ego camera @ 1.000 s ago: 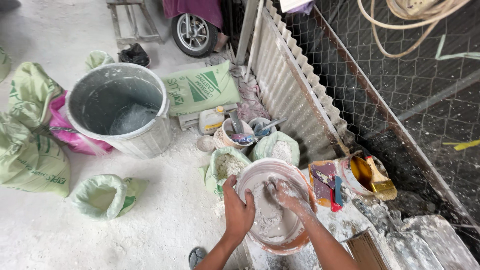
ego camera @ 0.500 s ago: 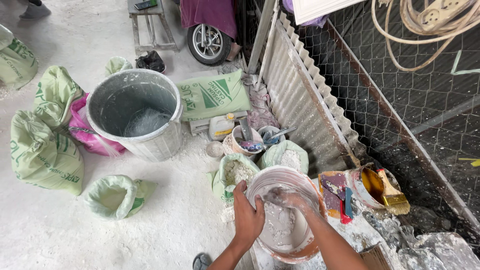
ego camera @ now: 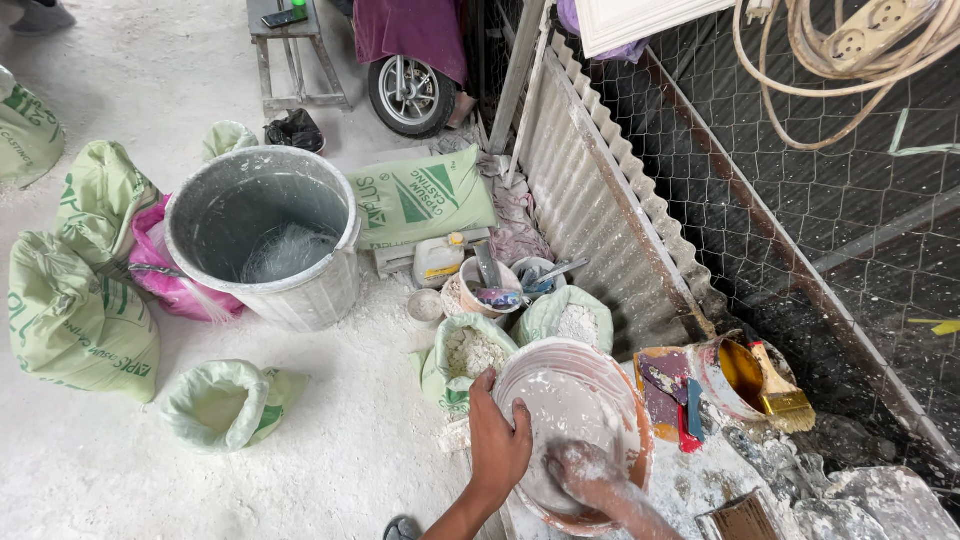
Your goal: The person scoops gypsum casting powder by hand from a bag into a plastic bowl, adds water, and mixes a plaster slurry with their hand. They then take handfuls of the mixed plaster and spread it by hand over decorative molding pieces, smoothing it across the surfaces.
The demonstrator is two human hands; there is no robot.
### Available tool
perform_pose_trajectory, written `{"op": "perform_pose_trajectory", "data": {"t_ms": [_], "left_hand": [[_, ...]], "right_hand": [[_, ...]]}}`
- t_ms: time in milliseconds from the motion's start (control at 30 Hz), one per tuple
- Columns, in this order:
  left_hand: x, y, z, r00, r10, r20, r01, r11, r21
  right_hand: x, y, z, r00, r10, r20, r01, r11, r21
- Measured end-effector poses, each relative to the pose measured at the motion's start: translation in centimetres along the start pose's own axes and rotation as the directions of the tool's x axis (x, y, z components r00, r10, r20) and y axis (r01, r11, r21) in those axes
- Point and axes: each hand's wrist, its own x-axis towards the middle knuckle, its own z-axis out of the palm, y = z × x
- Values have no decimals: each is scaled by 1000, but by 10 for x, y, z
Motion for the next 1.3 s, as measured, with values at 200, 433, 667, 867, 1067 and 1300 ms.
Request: {"op": "perform_pose_trajectory", "data": {"t_ms": [200,433,667,867,1067,1300], "left_hand": [[0,0,0,1000,20,-8,-20,1000,15],[-3,-1,0,998,43,-50,-43,999,4],[-8,-5,3,992,79,-99,-79,997,1],[-10,-7,3,994,69,-81,-70,997,-11],[-10,-8,6,993,94,-73,-95,995,-17],[-11,-9,3,998,46,-45,-45,999,4]], "right_hand": [[57,65,5,978,-97,183,83,993,81],[119,52,4,927,158,340,-340,738,583],[123,25,1,941,63,332,-293,643,708],[104,42,-26,945,-89,313,-184,646,741],[90,32,27,947,-268,177,42,650,759],[31,-8,24,936,-322,141,152,733,663]]}}
